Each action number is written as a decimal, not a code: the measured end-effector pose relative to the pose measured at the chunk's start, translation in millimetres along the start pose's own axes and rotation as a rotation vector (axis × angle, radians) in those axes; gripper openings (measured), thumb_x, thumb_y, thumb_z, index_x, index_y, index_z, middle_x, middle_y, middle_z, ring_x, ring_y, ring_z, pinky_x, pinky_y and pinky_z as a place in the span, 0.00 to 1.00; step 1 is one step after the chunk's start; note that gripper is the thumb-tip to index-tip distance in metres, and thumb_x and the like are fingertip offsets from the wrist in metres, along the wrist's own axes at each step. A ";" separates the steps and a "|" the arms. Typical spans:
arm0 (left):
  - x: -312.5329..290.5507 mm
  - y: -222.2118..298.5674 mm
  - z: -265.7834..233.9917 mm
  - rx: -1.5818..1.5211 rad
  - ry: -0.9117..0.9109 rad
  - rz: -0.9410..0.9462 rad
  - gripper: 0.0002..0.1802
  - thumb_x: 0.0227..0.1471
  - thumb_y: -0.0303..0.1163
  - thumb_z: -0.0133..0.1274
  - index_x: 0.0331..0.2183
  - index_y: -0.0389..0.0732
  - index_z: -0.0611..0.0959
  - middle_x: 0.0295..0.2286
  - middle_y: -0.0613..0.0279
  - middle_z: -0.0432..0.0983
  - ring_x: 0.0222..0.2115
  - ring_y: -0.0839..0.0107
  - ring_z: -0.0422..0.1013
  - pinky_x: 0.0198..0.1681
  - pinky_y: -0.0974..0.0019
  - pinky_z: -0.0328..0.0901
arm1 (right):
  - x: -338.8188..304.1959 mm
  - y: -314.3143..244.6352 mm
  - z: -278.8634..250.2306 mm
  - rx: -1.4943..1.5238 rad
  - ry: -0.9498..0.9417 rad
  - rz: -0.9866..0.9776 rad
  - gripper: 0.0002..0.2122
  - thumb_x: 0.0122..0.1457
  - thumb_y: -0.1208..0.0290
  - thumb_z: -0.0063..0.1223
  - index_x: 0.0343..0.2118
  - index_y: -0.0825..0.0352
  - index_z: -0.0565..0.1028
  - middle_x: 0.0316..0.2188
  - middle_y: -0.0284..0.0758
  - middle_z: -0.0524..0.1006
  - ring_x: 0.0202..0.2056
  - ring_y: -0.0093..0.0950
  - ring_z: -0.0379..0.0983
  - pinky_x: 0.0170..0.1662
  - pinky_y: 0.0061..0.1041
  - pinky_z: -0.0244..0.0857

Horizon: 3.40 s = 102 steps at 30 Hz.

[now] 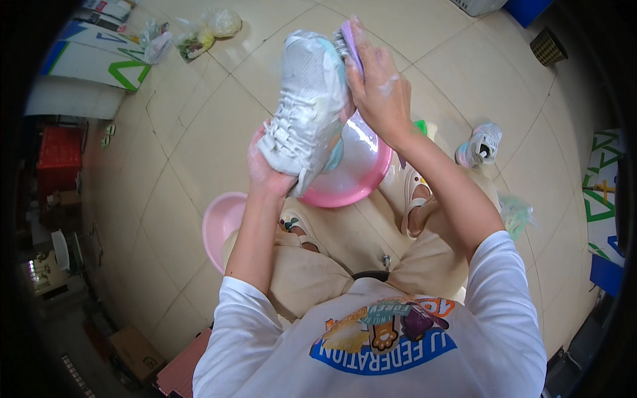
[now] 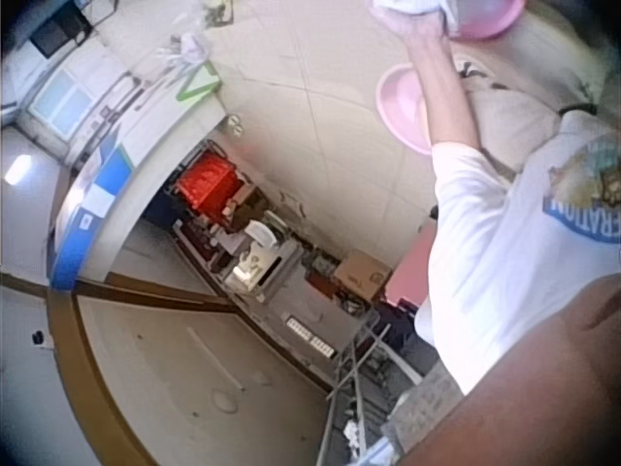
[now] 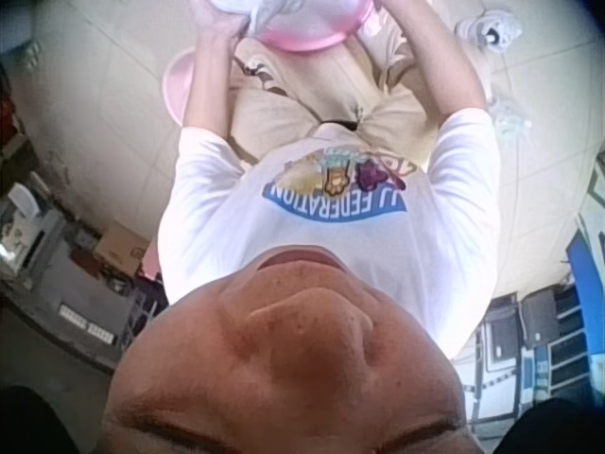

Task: The person cleans a shoe by hand using a brush in a basin of soapy water, scrubbing different sides and the interior of the shoe.

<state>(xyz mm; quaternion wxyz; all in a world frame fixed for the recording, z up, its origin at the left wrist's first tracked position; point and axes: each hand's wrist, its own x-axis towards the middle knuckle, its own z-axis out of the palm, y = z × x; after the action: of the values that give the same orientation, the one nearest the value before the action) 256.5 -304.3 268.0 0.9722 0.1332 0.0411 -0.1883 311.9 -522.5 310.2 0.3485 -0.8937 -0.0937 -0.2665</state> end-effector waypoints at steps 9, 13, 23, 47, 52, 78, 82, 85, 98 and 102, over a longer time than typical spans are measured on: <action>16.7 -14.4 21.7 0.119 0.140 0.052 0.23 0.63 0.37 0.30 0.51 0.35 0.71 0.51 0.51 0.70 0.53 0.55 0.66 0.59 0.51 0.59 | -14.3 15.6 15.5 -0.279 -0.084 -0.200 0.37 0.52 0.68 0.56 0.65 0.42 0.55 0.28 0.41 0.71 0.16 0.40 0.70 0.17 0.36 0.64; 9.1 2.7 -0.8 -0.113 -0.134 -0.022 0.22 0.62 0.37 0.33 0.49 0.36 0.73 0.52 0.50 0.69 0.54 0.54 0.64 0.62 0.49 0.54 | -49.1 -27.8 18.3 -0.179 -0.251 -0.216 0.36 0.51 0.70 0.55 0.65 0.47 0.57 0.31 0.46 0.71 0.18 0.37 0.72 0.16 0.34 0.65; 13.3 1.6 -0.7 -0.302 -0.369 -0.013 0.24 0.64 0.40 0.35 0.53 0.35 0.71 0.54 0.48 0.67 0.56 0.52 0.62 0.64 0.49 0.51 | -62.0 -28.1 30.6 0.042 -0.120 -0.360 0.34 0.50 0.68 0.57 0.63 0.47 0.61 0.31 0.40 0.72 0.20 0.36 0.73 0.17 0.33 0.67; 9.2 24.6 -15.5 -0.107 -0.189 0.090 0.25 0.63 0.44 0.37 0.54 0.37 0.71 0.54 0.52 0.68 0.55 0.54 0.64 0.62 0.50 0.54 | -50.5 -21.7 28.1 0.086 -0.015 -0.455 0.38 0.48 0.71 0.57 0.65 0.47 0.59 0.30 0.40 0.73 0.16 0.28 0.70 0.14 0.25 0.64; 11.2 11.7 9.7 -0.029 -0.179 0.117 0.23 0.63 0.41 0.36 0.51 0.38 0.73 0.49 0.53 0.72 0.51 0.57 0.67 0.59 0.53 0.58 | -32.6 -22.8 24.1 -0.099 -0.082 -0.214 0.37 0.48 0.69 0.59 0.64 0.47 0.59 0.28 0.40 0.70 0.15 0.29 0.71 0.16 0.31 0.65; -3.8 -24.9 25.3 2.195 -0.013 0.458 0.14 0.56 0.35 0.49 0.43 0.41 0.79 0.39 0.56 0.77 0.42 0.56 0.71 0.48 0.56 0.63 | 0.0 30.0 -1.1 -0.348 -0.253 -0.101 0.32 0.56 0.63 0.54 0.65 0.49 0.57 0.31 0.44 0.73 0.20 0.40 0.73 0.21 0.39 0.67; -3.3 -27.5 10.1 2.404 0.004 0.533 0.15 0.57 0.37 0.49 0.45 0.44 0.78 0.41 0.57 0.76 0.42 0.57 0.71 0.49 0.57 0.64 | -25.9 10.9 11.9 -0.228 -0.286 -0.254 0.31 0.56 0.62 0.53 0.63 0.50 0.59 0.32 0.44 0.74 0.20 0.41 0.73 0.22 0.39 0.68; -8.2 -24.3 -0.2 2.467 -0.012 0.542 0.15 0.58 0.38 0.48 0.46 0.45 0.77 0.42 0.58 0.76 0.42 0.58 0.71 0.49 0.56 0.64 | -34.5 -10.3 10.4 -0.250 -0.356 -0.282 0.30 0.56 0.62 0.54 0.63 0.49 0.60 0.34 0.44 0.74 0.21 0.41 0.74 0.24 0.38 0.69; -2.2 -34.5 -19.9 2.262 0.129 0.421 0.22 0.53 0.44 0.51 0.48 0.46 0.77 0.45 0.59 0.75 0.49 0.57 0.69 0.55 0.54 0.61 | -20.1 1.2 3.1 -0.276 -0.409 -0.149 0.29 0.55 0.64 0.53 0.62 0.52 0.63 0.29 0.44 0.74 0.22 0.43 0.73 0.24 0.39 0.69; -6.9 -32.8 -44.0 2.215 0.108 0.706 0.23 0.52 0.45 0.50 0.48 0.47 0.78 0.46 0.60 0.75 0.49 0.57 0.68 0.55 0.52 0.61 | -47.5 -44.2 11.5 0.049 -0.538 -0.349 0.28 0.55 0.63 0.53 0.61 0.52 0.63 0.32 0.44 0.75 0.22 0.41 0.75 0.22 0.39 0.69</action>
<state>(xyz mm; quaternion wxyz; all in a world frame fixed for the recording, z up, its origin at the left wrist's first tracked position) 236.4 -319.1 218.6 0.3192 0.9218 -0.1439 0.1662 261.1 -481.2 302.8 0.2815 -0.8940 -0.3407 -0.0742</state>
